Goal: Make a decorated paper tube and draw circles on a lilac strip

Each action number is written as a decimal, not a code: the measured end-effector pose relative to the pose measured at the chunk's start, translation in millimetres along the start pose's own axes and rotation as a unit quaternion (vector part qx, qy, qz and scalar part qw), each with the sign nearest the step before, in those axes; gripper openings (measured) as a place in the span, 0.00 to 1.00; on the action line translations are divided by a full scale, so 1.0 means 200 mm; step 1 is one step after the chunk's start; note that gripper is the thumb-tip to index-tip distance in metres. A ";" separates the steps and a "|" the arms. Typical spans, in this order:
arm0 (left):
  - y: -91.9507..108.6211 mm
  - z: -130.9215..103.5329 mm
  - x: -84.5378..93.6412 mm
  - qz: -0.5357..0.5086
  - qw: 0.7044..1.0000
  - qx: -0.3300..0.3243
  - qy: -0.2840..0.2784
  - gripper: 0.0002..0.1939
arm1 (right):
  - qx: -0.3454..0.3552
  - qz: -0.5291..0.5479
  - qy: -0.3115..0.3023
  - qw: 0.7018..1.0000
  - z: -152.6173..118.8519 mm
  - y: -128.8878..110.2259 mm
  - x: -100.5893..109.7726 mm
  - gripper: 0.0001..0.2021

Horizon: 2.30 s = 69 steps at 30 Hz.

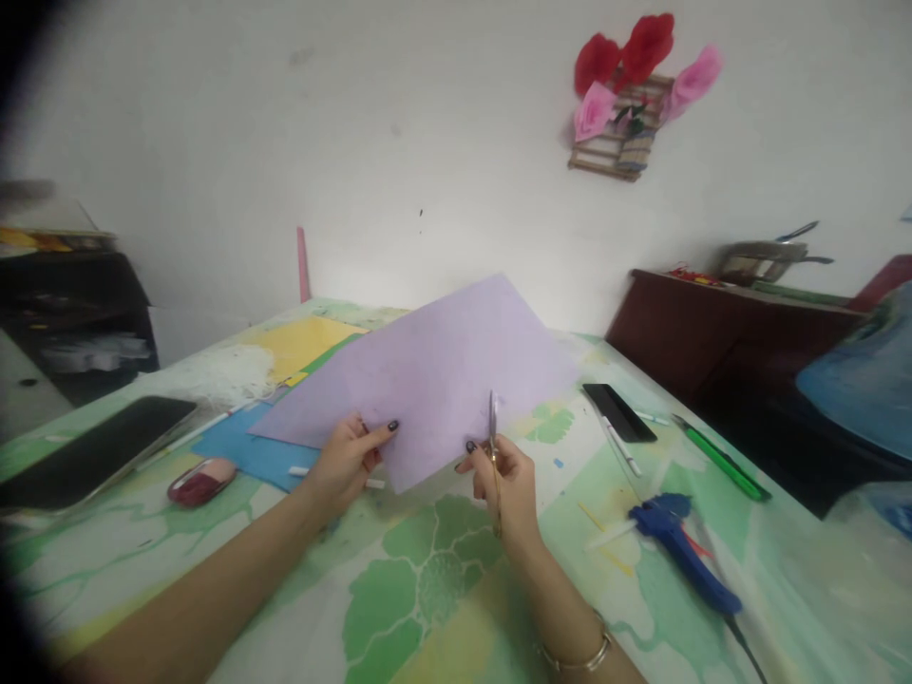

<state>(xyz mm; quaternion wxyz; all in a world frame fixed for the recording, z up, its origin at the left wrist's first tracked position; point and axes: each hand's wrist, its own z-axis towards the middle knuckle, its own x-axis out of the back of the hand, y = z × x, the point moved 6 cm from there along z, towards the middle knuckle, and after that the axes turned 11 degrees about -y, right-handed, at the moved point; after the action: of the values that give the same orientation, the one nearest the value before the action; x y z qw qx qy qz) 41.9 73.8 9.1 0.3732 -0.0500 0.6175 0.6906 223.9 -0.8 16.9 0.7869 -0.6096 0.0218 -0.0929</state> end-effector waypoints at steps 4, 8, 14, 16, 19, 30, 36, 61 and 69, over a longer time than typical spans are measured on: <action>0.07 0.03 0.05 0.009 0.999 -0.036 0.020 0.22 | -0.045 -0.013 -0.073 0.996 0.00 0.02 -0.02 0.14; 0.09 0.04 0.08 0.015 0.999 -0.042 0.027 0.23 | -0.095 -0.035 -0.152 0.983 -0.01 0.05 -0.05 0.12; 0.09 0.05 0.11 0.010 0.999 -0.045 0.027 0.23 | -0.150 -0.064 -0.237 0.958 -0.04 0.10 -0.09 0.14; 0.09 0.05 0.11 0.005 0.999 -0.047 0.026 0.22 | -0.159 -0.069 -0.245 0.954 -0.05 0.10 -0.10 0.17; 0.09 0.05 0.10 -0.003 0.998 -0.048 0.028 0.22 | -0.163 -0.076 -0.251 0.951 -0.06 0.11 -0.10 0.17; 0.10 0.04 0.09 -0.022 0.997 -0.045 0.057 0.23 | -0.083 -0.071 -0.148 0.983 -0.01 0.07 -0.05 0.14; 0.04 0.03 0.06 -0.027 0.998 -0.026 0.058 0.24 | -0.039 -0.050 -0.074 0.995 0.00 0.05 -0.03 0.12; 0.07 0.02 0.06 -0.030 0.998 -0.006 0.050 0.23 | -0.138 -0.027 -0.313 0.939 -0.07 0.03 -0.09 0.21; 0.07 0.03 0.07 -0.027 0.998 -0.027 0.041 0.23 | -0.152 -0.036 -0.300 0.941 -0.07 0.03 -0.06 0.22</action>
<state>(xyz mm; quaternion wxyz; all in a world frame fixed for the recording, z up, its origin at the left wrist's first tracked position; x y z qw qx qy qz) 26.0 86.6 14.3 0.3645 -0.1047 0.6118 0.6941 211.6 -9.6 6.0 0.6508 -0.7222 -0.2235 0.0703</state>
